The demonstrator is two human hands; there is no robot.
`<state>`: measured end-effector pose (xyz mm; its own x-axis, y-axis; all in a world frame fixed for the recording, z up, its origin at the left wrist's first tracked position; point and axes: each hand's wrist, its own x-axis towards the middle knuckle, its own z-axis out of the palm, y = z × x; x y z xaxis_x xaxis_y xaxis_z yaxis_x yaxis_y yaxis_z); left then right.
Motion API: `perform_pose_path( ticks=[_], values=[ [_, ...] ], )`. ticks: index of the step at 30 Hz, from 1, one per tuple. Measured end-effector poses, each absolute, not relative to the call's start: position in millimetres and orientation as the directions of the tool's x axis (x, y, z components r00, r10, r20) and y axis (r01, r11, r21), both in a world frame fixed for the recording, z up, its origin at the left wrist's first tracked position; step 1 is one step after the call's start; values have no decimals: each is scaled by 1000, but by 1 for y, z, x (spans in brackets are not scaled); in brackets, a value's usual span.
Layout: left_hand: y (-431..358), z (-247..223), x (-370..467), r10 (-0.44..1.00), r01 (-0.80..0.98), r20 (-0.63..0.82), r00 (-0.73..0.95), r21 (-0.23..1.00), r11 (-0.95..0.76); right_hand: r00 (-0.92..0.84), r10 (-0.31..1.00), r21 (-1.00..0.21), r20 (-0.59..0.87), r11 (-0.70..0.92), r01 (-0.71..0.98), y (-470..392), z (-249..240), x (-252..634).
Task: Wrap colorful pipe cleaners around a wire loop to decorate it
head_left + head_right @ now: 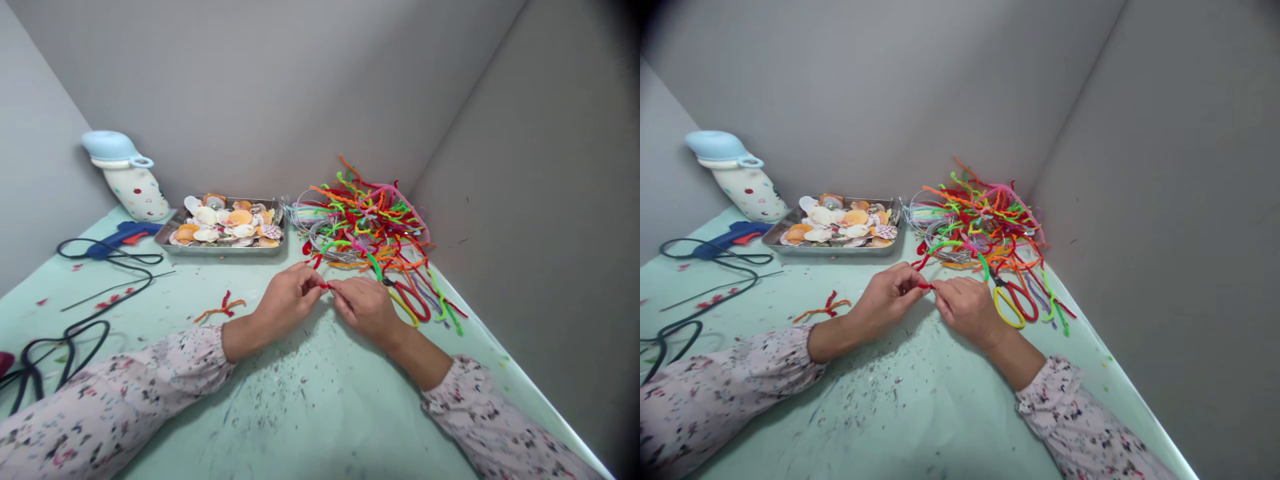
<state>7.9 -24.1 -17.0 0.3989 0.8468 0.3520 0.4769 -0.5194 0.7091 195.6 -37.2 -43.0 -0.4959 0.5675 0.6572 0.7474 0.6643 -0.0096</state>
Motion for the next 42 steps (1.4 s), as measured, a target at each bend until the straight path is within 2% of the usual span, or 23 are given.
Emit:
perform_pose_path(
  ticks=[5,12,23,31,42],
  values=[
    [-23,-17,9,873,412,288,392,794,-447,-507,562,8,653,665,747,-37,-42,196],
    [-20,-20,12,922,298,148,359,917,-264,-504,552,8,664,669,743,-38,-42,196],
    [-23,-12,12,932,285,104,348,935,-211,-505,554,15,662,663,748,-38,-41,195],
    [-25,-9,13,946,223,-13,323,973,-63,-532,549,48,644,666,745,-38,-42,196],
    [-19,-18,14,927,82,-195,321,981,178,-587,477,168,654,664,728,-41,-42,195]
  ],
)
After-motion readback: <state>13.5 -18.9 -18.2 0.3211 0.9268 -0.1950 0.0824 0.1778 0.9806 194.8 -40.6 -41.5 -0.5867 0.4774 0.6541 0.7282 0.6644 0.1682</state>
